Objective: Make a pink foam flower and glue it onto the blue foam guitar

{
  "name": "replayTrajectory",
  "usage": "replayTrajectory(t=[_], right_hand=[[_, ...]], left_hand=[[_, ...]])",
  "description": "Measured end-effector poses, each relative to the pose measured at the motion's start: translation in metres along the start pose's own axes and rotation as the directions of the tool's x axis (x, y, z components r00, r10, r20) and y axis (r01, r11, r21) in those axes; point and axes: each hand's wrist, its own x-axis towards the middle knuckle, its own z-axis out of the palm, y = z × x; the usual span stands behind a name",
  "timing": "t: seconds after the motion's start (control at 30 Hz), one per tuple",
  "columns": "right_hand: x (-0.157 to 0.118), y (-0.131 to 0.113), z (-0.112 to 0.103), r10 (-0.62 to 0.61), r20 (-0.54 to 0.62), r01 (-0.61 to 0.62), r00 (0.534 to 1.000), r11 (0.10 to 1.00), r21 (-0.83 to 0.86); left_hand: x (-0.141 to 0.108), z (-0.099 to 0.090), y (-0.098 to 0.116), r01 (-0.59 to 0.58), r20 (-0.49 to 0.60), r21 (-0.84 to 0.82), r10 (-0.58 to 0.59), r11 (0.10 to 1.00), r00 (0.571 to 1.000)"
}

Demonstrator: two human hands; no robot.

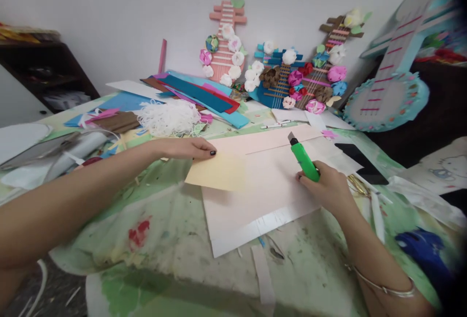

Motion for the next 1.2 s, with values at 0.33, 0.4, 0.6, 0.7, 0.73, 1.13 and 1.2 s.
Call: replayTrajectory(t=[0.33, 0.4, 0.6, 0.7, 0.73, 1.13, 1.2], right_hand=[[0.001, -0.001, -0.004, 0.046, 0.042, -0.044, 0.998, 0.998, -0.038], [0.001, -0.002, -0.004, 0.046, 0.044, -0.044, 0.998, 0.998, -0.038], [-0.002, -0.003, -0.002, 0.013, -0.019, -0.014, 1.000, 0.999, -0.052], [-0.001, -0.002, -0.001, 0.021, -0.028, -0.024, 0.999, 0.995, -0.095], [-0.001, -0.001, -0.001, 0.026, -0.028, -0.029, 0.999, 0.994, -0.105], [-0.001, 0.001, 0.000, 0.045, -0.025, -0.048, 0.999, 0.991, -0.127], [-0.001, 0.001, 0.000, 0.033, -0.021, -0.035, 0.999, 0.991, -0.128]], left_hand=[[0.053, 0.016, -0.006, -0.205, -0.208, 0.541, 0.366, 0.815, 0.907], [0.058, 0.011, -0.020, 0.007, -0.402, 0.586, 0.282, 0.811, 0.871], [0.072, -0.008, -0.042, 0.223, -0.393, 0.415, -0.048, 0.882, 0.918], [0.079, -0.009, -0.038, 0.177, -0.376, 0.329, -0.043, 0.927, 0.926], [0.082, -0.008, -0.036, 0.153, -0.382, 0.328, -0.017, 0.932, 0.924], [0.091, -0.012, -0.041, 0.135, -0.373, 0.394, 0.024, 0.909, 0.927], [0.090, -0.013, -0.044, 0.142, -0.393, 0.388, 0.024, 0.911, 0.919]])
